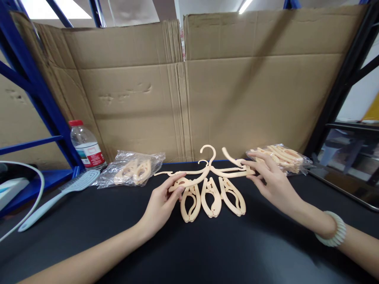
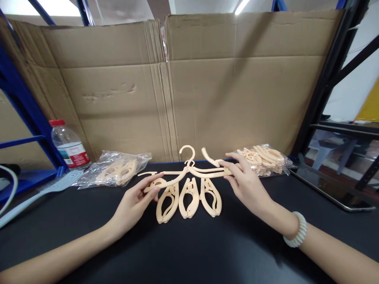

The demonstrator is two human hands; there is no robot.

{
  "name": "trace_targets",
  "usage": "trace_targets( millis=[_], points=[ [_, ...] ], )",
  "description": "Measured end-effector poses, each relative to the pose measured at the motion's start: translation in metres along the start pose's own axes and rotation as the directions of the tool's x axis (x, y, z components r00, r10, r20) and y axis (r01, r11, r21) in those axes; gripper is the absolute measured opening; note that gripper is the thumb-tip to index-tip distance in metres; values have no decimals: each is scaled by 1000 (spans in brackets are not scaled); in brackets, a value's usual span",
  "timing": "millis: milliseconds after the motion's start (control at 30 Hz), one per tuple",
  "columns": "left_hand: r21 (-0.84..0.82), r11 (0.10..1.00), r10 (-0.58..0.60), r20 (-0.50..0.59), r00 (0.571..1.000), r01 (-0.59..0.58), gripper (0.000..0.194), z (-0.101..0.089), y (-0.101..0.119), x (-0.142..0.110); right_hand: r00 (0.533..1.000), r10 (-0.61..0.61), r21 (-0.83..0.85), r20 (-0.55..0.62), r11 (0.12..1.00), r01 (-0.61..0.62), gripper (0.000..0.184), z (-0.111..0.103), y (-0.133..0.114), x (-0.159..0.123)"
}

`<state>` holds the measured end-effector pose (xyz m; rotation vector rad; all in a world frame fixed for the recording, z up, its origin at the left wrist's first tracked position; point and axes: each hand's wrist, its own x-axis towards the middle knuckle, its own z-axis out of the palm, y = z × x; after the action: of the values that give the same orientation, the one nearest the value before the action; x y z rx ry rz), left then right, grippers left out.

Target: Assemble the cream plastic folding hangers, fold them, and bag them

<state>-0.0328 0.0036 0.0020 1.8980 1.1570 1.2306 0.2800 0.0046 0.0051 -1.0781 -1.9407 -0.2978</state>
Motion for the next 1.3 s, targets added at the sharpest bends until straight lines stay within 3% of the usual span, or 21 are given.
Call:
trace_targets(
  millis=[133,233,533,733,833,933,1100,1200,1300],
  points=[
    [-11,1000,-6,-5,1000,6,44,0,-1,0,967,238,304,96,918,-256,32,2,-1,0],
    [-39,999,-15,-8,1000,15,44,0,0,0,932,302,444,200,820,-361,29,4,1,1],
    [-250,967,-69,-60,996,52,38,1,8,0,907,355,610,224,675,-415,28,0,0,4],
    [-403,905,-187,-79,979,140,46,9,22,-7,879,365,765,306,455,-455,34,1,-18,1],
    [-431,880,-229,-14,973,201,39,16,30,-13,856,403,821,325,329,-467,32,3,-34,-1],
    [-425,867,-249,79,965,259,34,23,35,-19,836,346,792,426,305,-529,27,5,-49,-4],
    [-425,856,-245,169,955,295,34,29,37,-26,830,44,739,555,432,-517,18,2,-67,-9],
    [-419,862,-235,168,957,285,33,29,36,-26,773,-87,711,628,468,-525,21,-2,-71,-11],
    [-417,868,-229,150,962,271,32,29,35,-26,724,-128,681,678,480,-553,32,-6,-71,-10]
  ],
)
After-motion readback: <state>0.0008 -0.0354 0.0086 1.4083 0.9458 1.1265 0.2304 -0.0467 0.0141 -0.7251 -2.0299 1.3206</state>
